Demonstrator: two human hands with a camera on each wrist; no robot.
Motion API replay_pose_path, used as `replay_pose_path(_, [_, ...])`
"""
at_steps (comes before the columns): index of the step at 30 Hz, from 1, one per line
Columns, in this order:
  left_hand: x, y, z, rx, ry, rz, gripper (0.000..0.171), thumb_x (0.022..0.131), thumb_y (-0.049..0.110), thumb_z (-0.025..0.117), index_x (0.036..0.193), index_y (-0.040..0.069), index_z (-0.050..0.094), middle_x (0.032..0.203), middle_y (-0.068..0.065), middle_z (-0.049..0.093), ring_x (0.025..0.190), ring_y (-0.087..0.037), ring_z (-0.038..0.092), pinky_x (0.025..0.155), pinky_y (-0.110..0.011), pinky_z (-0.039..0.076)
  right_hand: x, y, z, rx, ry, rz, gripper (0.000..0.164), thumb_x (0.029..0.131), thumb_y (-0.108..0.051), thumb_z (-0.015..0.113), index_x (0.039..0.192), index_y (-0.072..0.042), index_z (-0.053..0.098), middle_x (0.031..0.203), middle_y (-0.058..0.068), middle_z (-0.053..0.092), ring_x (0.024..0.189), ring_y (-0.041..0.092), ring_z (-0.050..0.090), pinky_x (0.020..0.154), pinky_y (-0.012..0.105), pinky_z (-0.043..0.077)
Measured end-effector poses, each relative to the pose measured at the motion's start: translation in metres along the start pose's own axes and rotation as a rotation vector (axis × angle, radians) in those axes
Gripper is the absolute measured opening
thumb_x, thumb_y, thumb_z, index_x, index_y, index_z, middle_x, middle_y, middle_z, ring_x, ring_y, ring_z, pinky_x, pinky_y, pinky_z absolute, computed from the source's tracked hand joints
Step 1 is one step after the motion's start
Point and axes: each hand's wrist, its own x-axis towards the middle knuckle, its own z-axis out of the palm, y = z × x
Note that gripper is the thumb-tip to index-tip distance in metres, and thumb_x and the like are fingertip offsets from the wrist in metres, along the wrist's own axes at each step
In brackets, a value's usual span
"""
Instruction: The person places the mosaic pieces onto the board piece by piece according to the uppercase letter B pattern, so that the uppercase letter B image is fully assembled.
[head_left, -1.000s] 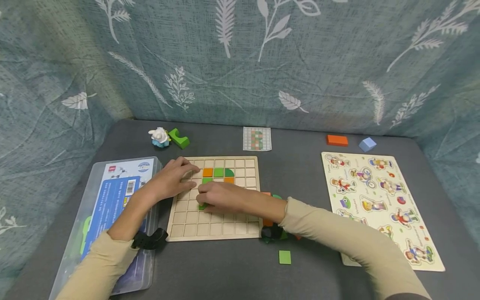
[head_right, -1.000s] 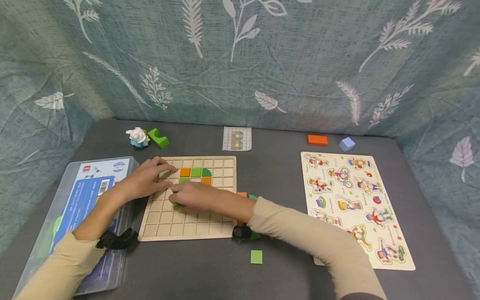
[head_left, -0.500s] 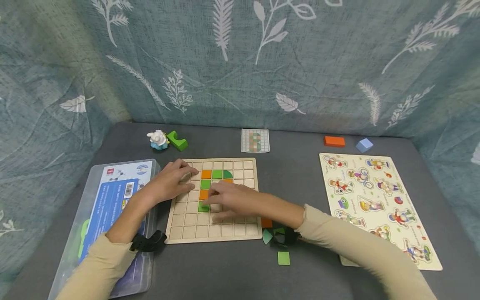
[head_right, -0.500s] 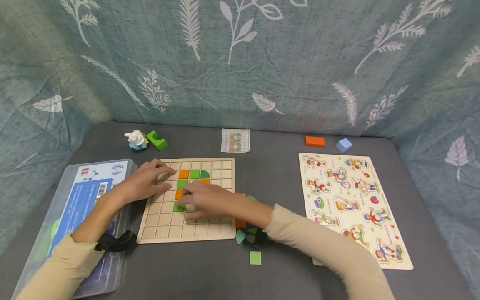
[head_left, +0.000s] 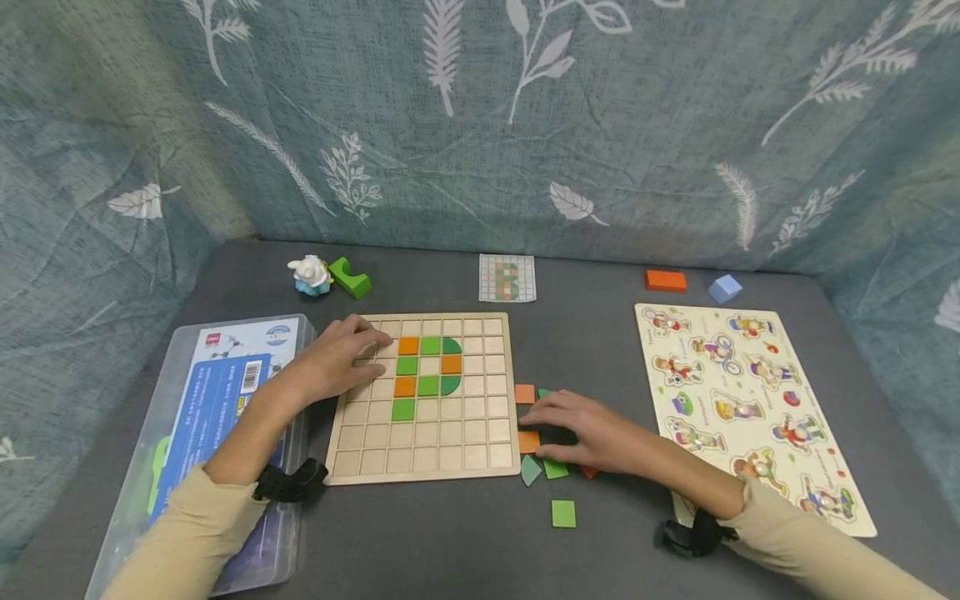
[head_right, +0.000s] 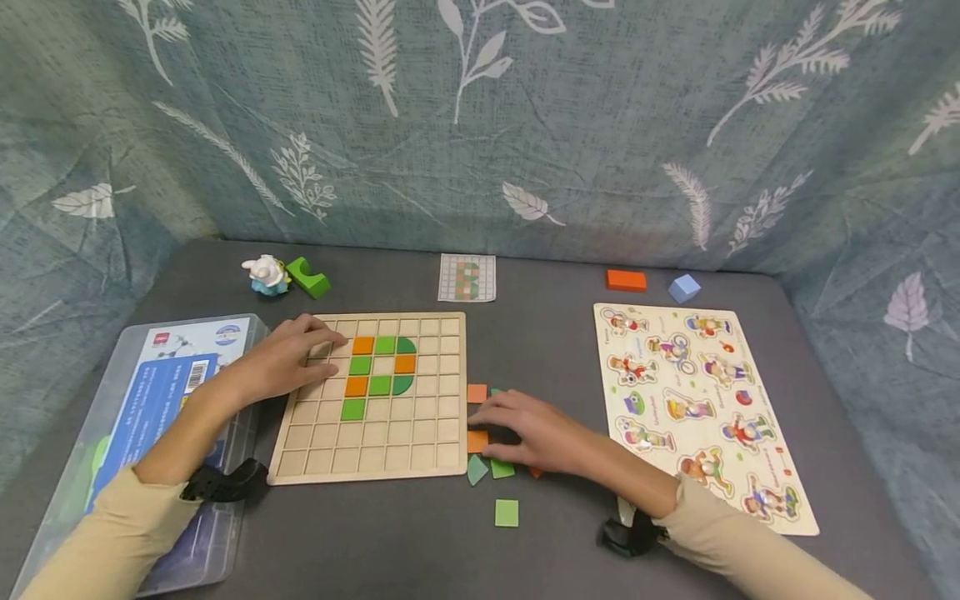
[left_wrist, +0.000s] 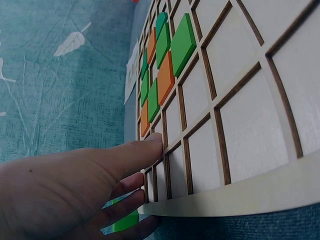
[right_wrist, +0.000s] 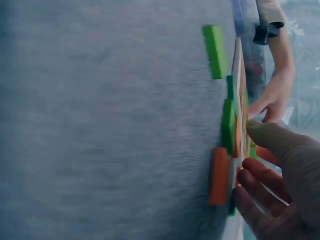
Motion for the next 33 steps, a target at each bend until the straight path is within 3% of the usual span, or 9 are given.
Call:
replay_pose_path(11, [-0.001, -0.001, -0.003, -0.004, 0.004, -0.004, 0.040, 0.094, 0.016, 0.062, 0.132, 0.005, 0.058, 0.126, -0.020, 0.046, 0.108, -0.035, 0.042, 0.087, -0.051, 0.040, -0.005, 0.019, 0.010, -0.092, 0.163, -0.255, 0.024, 0.085, -0.016, 0.075, 0.108, -0.015, 0.072, 0.112, 0.000, 0.065, 0.100, 0.010, 0.058, 0.082, 0.023, 0.050])
replay_pose_path(23, [0.002, 0.001, -0.004, -0.005, -0.012, -0.025, 0.040, 0.095, 0.017, 0.062, 0.133, 0.007, 0.058, 0.127, -0.018, 0.045, 0.110, -0.033, 0.041, 0.089, -0.052, 0.040, -0.003, 0.022, 0.011, -0.167, 0.164, -0.325, 0.016, 0.083, -0.018, 0.076, 0.098, -0.017, 0.073, 0.106, -0.001, 0.066, 0.096, 0.009, 0.059, 0.081, 0.021, 0.050])
replay_pose_path(33, [0.001, 0.001, -0.002, 0.003, -0.010, -0.014, 0.040, 0.094, 0.017, 0.062, 0.133, 0.006, 0.058, 0.129, -0.020, 0.045, 0.109, -0.034, 0.042, 0.087, -0.051, 0.040, -0.002, 0.017, 0.006, -0.198, 0.159, -0.326, 0.013, 0.082, -0.019, 0.077, 0.094, -0.016, 0.072, 0.098, -0.004, 0.066, 0.090, 0.007, 0.059, 0.078, 0.020, 0.050])
